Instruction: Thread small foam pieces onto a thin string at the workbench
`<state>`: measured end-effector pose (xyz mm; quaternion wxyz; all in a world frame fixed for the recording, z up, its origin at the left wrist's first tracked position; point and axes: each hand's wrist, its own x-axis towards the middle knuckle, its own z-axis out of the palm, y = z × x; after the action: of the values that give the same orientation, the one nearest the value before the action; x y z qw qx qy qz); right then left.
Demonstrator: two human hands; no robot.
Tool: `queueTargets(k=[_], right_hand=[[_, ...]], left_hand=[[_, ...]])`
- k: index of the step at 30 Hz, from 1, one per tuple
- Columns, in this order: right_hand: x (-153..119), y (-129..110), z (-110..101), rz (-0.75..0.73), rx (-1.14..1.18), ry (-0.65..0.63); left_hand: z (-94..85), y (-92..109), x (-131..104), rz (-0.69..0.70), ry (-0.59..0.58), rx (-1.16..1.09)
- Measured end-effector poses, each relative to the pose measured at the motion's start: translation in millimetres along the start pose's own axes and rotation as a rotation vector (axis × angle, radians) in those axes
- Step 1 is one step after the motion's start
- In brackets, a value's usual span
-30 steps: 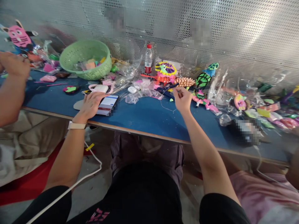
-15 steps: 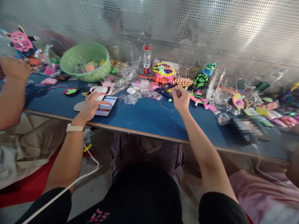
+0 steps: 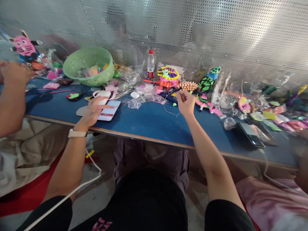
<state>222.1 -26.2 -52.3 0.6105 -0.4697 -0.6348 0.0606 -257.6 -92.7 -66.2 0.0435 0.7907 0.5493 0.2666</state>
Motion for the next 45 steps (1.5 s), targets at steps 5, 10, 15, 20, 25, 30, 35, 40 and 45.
queueTargets(k=[5,10,15,20,25,30,35,40,45], right_hand=[[0,0,0,-0.011,0.008,0.003],[0,1,0,-0.033,0.001,0.000],[1,2,0,-0.028,-0.020,-0.001],[1,4,1,-0.032,-0.037,-0.003],[1,3,0,-0.023,-0.026,-0.013],[1,3,0,-0.023,-0.007,-0.005],[1,2,3,-0.028,0.019,-0.005],[1,1,6,-0.018,0.035,-0.002],[-1,0,7,0.014,0.029,-0.045]], left_hand=[[6.3,-13,1,0.013,0.049,-0.004],[10.7,-19,1,0.018,0.084,-0.015],[12.6,-21,2,0.027,0.100,-0.014],[12.2,-20,3,0.036,0.100,-0.031],[13.7,-20,3,0.038,0.115,-0.048],[14.8,-25,3,0.032,0.110,-0.045],[11.3,-15,5,0.061,0.170,-0.022],[25.5,62,29,0.117,0.257,-0.166],[79.4,164,108,0.330,0.101,-0.473]])
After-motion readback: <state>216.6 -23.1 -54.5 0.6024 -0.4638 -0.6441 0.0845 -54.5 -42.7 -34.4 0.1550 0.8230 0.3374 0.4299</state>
